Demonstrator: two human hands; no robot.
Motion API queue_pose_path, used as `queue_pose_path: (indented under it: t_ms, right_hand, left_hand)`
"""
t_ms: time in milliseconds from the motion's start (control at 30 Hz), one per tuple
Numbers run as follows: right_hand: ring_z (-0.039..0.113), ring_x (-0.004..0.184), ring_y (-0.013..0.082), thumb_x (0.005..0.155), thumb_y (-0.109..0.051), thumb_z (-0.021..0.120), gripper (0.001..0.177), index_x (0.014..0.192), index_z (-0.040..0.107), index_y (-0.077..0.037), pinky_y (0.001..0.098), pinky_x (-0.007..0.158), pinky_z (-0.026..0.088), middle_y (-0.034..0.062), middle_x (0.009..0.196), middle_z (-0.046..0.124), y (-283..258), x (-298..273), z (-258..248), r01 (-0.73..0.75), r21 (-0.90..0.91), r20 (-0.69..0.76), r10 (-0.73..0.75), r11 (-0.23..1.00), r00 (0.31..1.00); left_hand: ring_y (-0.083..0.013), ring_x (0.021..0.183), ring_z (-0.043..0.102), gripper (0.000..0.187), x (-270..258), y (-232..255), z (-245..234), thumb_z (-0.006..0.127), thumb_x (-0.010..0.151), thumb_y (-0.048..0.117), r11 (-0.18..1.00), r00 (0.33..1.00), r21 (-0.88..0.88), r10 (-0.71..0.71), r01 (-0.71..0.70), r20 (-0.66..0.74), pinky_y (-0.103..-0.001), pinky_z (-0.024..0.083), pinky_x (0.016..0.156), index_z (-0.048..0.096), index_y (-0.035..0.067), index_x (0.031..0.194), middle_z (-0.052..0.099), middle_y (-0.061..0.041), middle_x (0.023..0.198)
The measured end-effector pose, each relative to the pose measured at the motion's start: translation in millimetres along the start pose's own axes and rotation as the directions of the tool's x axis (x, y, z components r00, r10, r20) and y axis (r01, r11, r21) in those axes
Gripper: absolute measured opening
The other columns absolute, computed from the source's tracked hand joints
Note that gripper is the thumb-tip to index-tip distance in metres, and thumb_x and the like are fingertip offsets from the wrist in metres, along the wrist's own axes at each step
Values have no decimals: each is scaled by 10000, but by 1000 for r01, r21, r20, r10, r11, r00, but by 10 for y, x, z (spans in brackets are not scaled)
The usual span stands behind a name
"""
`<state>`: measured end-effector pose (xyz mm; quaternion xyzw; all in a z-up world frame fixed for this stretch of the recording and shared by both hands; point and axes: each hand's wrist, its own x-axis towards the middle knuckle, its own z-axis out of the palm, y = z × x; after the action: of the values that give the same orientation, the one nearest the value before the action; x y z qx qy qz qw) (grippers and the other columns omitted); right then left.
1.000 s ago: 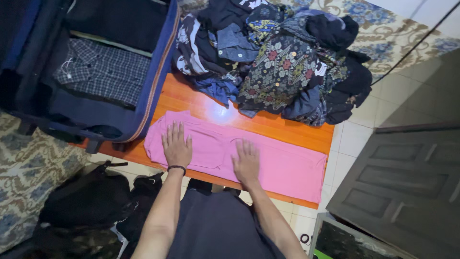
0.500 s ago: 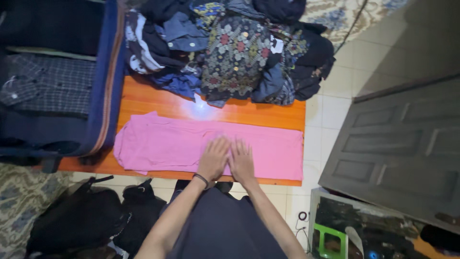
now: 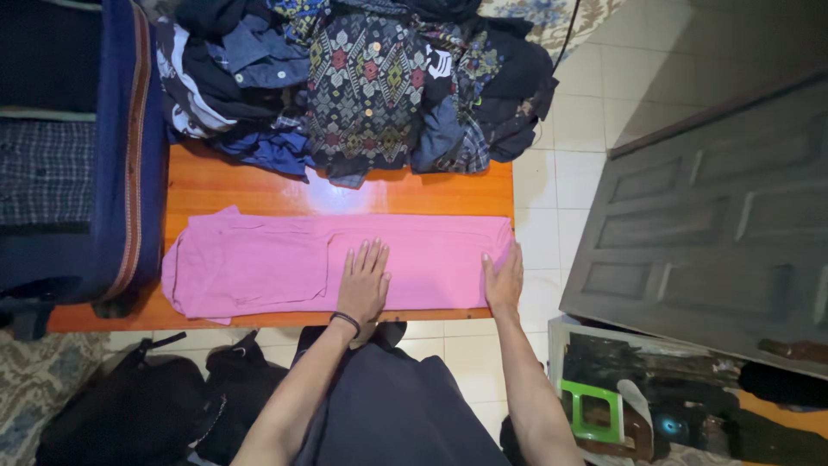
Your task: The person folds a pink shirt and a patterned shirt by hand on a wooden surface and places them into a suitcase.
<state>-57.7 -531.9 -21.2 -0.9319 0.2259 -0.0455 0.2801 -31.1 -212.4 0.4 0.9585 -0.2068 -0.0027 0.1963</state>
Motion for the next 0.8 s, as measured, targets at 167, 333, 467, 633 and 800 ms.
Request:
queue_pose_path:
  t_ms: [167, 333, 467, 633, 800]
  right_hand:
    - [474, 1396, 356, 805, -345, 855, 904, 1518, 412, -8, 408, 1160, 373, 229, 1513, 489, 214, 131, 8, -223, 250, 45, 219, 942, 975]
    - [643, 1197, 286, 719, -329, 893, 836, 1418, 567, -4, 372, 1053, 493, 182, 1293, 695, 557, 243, 101, -226, 419, 69, 217, 880, 974]
    - [660, 1065, 227, 770, -233, 921, 651, 1286, 636, 44, 355, 940, 526, 182, 1184, 708, 772, 328, 68, -265, 419, 104, 244, 868, 964]
    - [698, 813, 144, 782, -89, 873, 390, 1100, 688, 40, 305, 738, 592, 120, 990, 761, 890, 426, -21, -392, 666, 266, 289, 634, 920]
    - [702, 765, 163, 763, -89, 875, 371, 1064, 697, 34, 326, 693, 592, 129, 946, 764, 891, 491, -78, -432, 619, 286, 325, 656, 902]
  left_hand:
    - [-355, 1549, 261, 619, 143, 411, 313, 494, 982, 303, 973, 991, -229, 67, -38, 119, -516, 176, 1256, 406, 42, 1536, 365, -175, 1627]
    - [-346, 1547, 223, 670, 312, 956, 666, 537, 959, 371, 945, 925, -235, 284, -226, 253, -528, 143, 1252, 393, 80, 1545, 305, -167, 1658]
    - [-335, 1549, 174, 739, 326, 1195, 792, 564, 924, 429, 960, 915, -167, 268, -226, 303, -541, 102, 1240, 362, 110, 1559, 244, -150, 1667]
    - [-333, 1560, 156, 734, 361, 1315, 908, 546, 949, 463, 960, 915, -187, 260, -210, 309, -538, 82, 1250, 356, 114, 1566, 222, -156, 1679]
    - [-308, 1569, 127, 712, 459, 1401, 951, 524, 968, 464, 958, 895, -264, 211, -109, 394, -533, 51, 1249, 347, 120, 1565, 189, -141, 1690]
